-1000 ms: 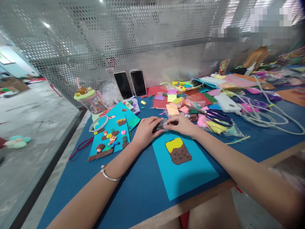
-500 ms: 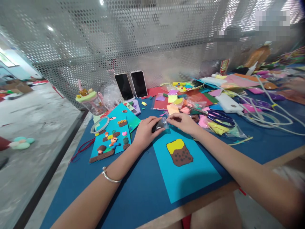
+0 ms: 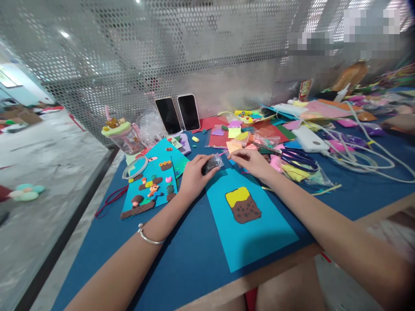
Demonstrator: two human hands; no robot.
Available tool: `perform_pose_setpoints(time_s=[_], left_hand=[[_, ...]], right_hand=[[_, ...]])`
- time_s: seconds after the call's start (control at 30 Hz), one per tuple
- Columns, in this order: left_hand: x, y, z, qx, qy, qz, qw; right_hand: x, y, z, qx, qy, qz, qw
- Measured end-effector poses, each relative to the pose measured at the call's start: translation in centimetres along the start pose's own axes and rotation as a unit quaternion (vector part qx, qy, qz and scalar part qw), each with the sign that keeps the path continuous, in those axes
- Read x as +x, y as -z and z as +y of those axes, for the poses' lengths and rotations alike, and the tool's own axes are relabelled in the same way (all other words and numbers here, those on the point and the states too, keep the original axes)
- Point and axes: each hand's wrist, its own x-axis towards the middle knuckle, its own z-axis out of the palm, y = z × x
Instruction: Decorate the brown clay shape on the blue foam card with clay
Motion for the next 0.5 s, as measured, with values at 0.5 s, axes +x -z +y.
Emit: perform_pose_setpoints(time_s=[0.5], left_hand=[[0.1, 0.1, 0.1, 0.057, 0.042, -0.03, 0.997]], right_hand=[[-1.0, 1.4, -1.1, -0.111, 0.074, -0.006, 0.991]])
